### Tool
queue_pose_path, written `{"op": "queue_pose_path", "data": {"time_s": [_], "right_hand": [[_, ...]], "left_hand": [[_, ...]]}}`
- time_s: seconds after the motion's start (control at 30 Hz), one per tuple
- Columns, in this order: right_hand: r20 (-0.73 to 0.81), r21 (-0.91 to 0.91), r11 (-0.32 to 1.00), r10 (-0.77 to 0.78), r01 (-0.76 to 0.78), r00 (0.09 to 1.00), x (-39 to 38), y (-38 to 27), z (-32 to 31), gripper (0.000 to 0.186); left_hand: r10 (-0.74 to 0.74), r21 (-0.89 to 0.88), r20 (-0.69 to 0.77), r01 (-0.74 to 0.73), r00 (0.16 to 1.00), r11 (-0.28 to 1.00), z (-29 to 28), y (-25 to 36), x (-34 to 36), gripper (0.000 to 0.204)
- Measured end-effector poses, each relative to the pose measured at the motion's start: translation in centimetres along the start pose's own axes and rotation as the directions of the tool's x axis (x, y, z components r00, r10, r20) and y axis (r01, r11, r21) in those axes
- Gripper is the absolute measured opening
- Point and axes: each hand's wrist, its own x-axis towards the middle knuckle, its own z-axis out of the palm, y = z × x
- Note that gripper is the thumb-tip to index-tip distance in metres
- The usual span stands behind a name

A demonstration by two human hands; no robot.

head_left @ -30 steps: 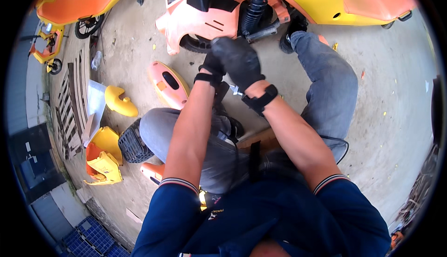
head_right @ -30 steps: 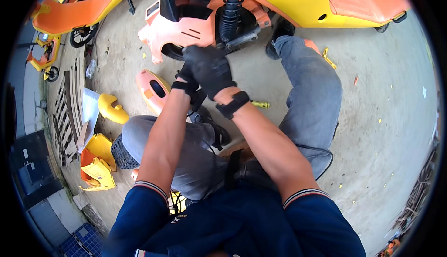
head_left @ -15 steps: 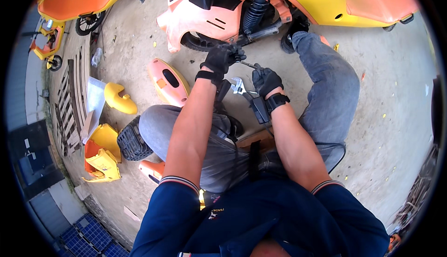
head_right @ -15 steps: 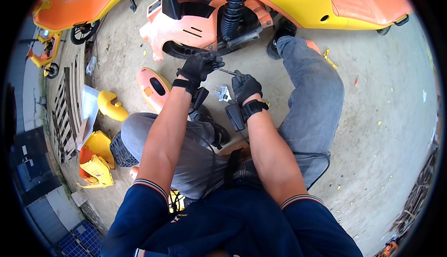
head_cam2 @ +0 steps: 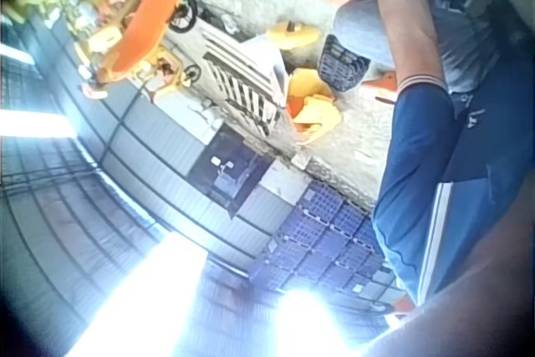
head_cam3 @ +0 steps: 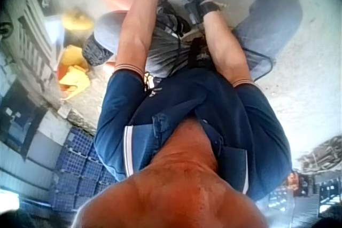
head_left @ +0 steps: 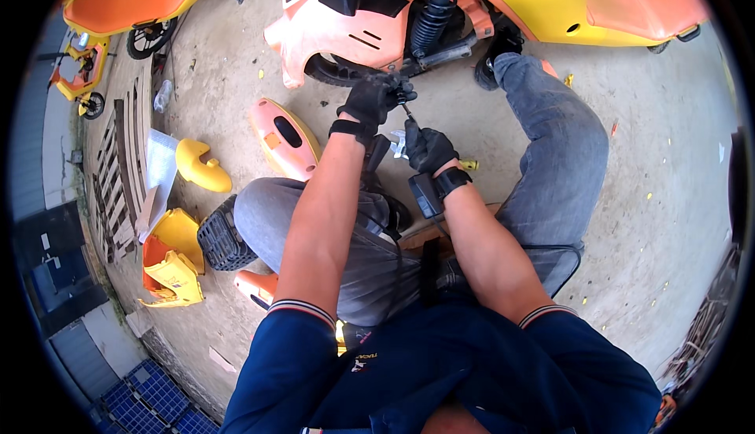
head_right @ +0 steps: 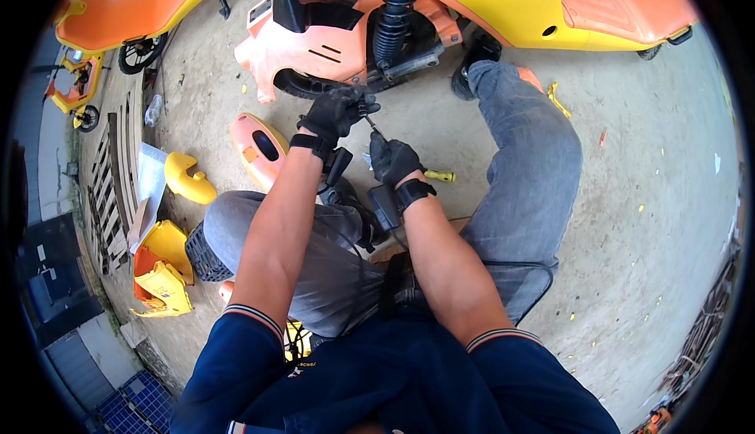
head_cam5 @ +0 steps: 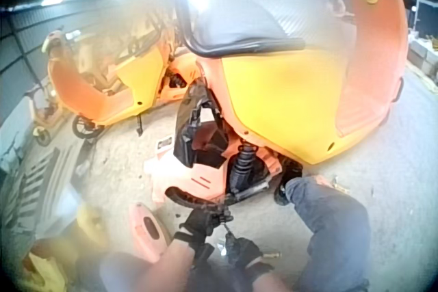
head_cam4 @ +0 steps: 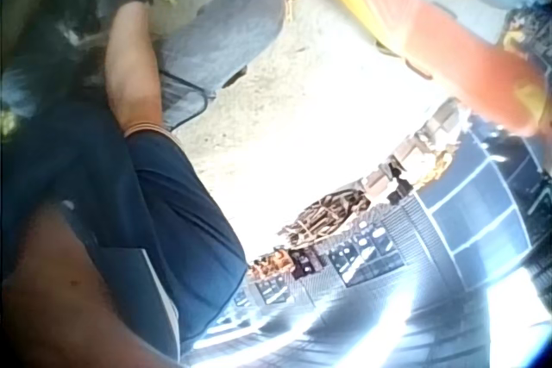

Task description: The person is sitting on the floor in a workshop, using a screwdriver to tighten screws on the rear suspension assembly of a pink and yellow scooter. They repeatedly adjust the tool and apply torque to fasteners near the rear wheel.

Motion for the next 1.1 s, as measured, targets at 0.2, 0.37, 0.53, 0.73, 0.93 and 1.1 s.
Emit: {"op": "queue_pose_path", "data": {"time_s": [0.2, 0.37, 0.53, 0.73, 0.93, 1.1], "right_hand": [[0.025, 0.063, 0.991, -0.118, 0.117, 0.993, -0.2, -0.5, 1.2, 0.044], [-0.033, -0.201, 0.942, -0.282, 0.270, 0.959, 2.7, 3.8, 1.1, 0.026], [-0.285, 0.864, 0.485, 0.247, 0.137, 0.926, 3.2, -4.6, -5.6, 0.010], [-0.079, -0.270, 0.662, -0.739, 0.700, 0.669, 0.8, -15.6, -3.7, 0.015], [-0.454, 0.567, 0.753, -0.052, 0.333, 0.890, 1.7, -10.5, -8.2, 0.015], [0.030, 0.981, 0.142, 0.554, -0.130, 0.832, 3.8, -0.1, -5.9, 0.015]], "left_hand": [[-0.053, -0.126, -0.027, 0.049, 0.998, 0.991, 0.9, 1.7, -0.1, 0.021], [-0.177, -0.421, -0.045, 0.142, 0.983, 0.896, 0.0, -0.6, 0.5, 0.017], [0.067, 0.118, -0.055, -0.060, 0.996, 0.991, -0.6, -2.7, 1.4, 0.014], [0.274, 0.818, -0.069, -0.103, 0.959, 0.566, -2.7, -5.7, 1.8, 0.020], [0.006, 0.365, -0.090, 0.027, 0.996, 0.931, 0.5, 1.7, 0.3, 0.020], [0.156, 0.396, 0.075, -0.173, 0.985, 0.902, 0.6, 1.8, 0.0, 0.022]]}}
